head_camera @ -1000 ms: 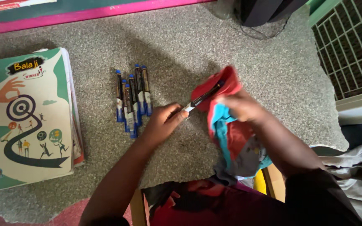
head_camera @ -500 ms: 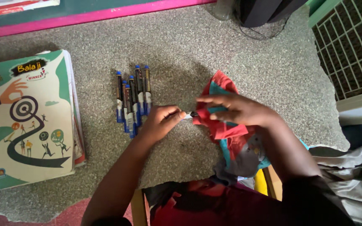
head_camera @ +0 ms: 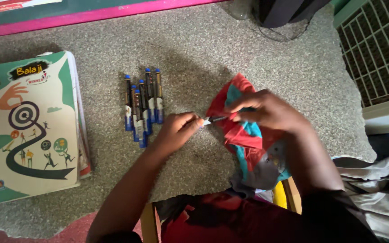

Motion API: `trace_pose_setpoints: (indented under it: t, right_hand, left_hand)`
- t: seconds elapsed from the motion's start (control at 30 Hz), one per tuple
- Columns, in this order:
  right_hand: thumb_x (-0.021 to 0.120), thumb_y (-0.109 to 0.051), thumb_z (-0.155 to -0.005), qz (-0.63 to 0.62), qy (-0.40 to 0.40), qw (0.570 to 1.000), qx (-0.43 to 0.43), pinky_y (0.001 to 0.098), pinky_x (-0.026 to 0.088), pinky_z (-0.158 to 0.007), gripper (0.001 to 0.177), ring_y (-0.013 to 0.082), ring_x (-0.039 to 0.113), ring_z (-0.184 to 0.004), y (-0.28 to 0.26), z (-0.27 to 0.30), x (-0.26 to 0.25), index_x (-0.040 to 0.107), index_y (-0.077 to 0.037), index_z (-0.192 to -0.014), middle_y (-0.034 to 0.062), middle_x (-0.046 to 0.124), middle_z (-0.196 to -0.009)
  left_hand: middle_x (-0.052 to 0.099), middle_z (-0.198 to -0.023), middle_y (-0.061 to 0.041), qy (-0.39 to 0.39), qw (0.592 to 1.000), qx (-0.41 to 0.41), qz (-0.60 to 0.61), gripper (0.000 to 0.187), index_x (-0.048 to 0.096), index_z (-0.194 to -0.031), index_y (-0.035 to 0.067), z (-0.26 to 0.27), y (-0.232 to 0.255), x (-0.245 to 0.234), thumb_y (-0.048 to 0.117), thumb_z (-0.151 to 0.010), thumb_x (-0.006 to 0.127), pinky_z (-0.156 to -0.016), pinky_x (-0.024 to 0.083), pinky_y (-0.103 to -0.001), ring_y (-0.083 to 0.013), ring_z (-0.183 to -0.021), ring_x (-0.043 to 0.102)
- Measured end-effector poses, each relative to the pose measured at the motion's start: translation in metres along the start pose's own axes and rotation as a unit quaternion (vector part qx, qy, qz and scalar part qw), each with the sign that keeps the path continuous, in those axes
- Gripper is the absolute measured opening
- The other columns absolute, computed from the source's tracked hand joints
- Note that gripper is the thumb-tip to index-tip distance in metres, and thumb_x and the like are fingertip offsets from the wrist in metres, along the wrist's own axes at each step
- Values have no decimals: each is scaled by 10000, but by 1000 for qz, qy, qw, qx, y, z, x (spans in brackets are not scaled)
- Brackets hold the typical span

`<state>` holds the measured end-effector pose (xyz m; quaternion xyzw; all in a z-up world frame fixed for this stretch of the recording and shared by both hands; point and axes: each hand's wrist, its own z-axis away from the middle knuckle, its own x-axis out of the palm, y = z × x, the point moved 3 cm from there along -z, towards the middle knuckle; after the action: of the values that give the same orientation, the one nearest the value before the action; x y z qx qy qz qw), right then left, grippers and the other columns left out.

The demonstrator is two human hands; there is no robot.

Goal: The person wipes several blue-capped markers with a multicolored cloth on a countertop. The person removes the markers from a glass jar, wipes each one individually, and places them back into the jar.

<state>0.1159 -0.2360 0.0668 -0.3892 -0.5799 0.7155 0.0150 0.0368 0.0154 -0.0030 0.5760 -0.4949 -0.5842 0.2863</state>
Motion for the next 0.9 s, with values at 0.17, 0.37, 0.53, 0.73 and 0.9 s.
trace_pose_setpoints:
  t: [0.17, 0.37, 0.53, 0.73, 0.9]
  right_hand:
    - [701, -35, -888, -24, -47, 996, -76, 340, 588, -910, 332, 206, 769, -1039, -12, -6, 11, 754, -89, -1211, 68, 771, -1217]
    - [714, -75, -931, 43, 9, 996, -79, 332, 586, -892, 348, 218, 760, -1039, -36, -17, 26, 709, -58, -1279, 89, 770, -1173]
    - [753, -149, -882, 86, -6, 991, 100, 350, 583, -803, 386, 221, 744, -863, -27, -4, -2, 694, -101, -1260, 79, 766, -1079]
    - [707, -85, -889, 75, 18, 995, -58, 348, 587, -881, 301, 220, 734, -1006, -29, 3, 5, 740, -56, -1186, 94, 767, -1115]
    - [717, -97, -932, 42, -40, 997, -57, 337, 592, -858, 214, 210, 754, -999, -17, -9, 25, 732, -49, -1139, 83, 777, -1076]
  left_hand:
    - [631, -672, -109, -4, 997, 22, -71, 300, 703, -898, 62, -1, 1, 9, 351, -973, 674, -533, 458, -373, -236, -569, 611]
    - [673, -729, -131, 13, 993, 48, -110, 298, 721, -926, 80, -2, -1, 11, 370, -980, 686, -575, 486, -396, -289, -631, 668]
    - [647, -660, -111, 39, 998, 4, -49, 280, 714, -940, 64, -2, -2, 6, 343, -945, 729, -540, 475, -355, -209, -555, 637]
    - [652, -683, -108, 43, 995, 37, -82, 306, 723, -933, 66, -2, 9, 3, 370, -927, 758, -546, 478, -369, -226, -566, 641]
    - [660, -770, -125, 46, 970, 153, -183, 322, 686, -891, 81, 5, 24, 11, 387, -917, 778, -630, 503, -432, -326, -715, 673]
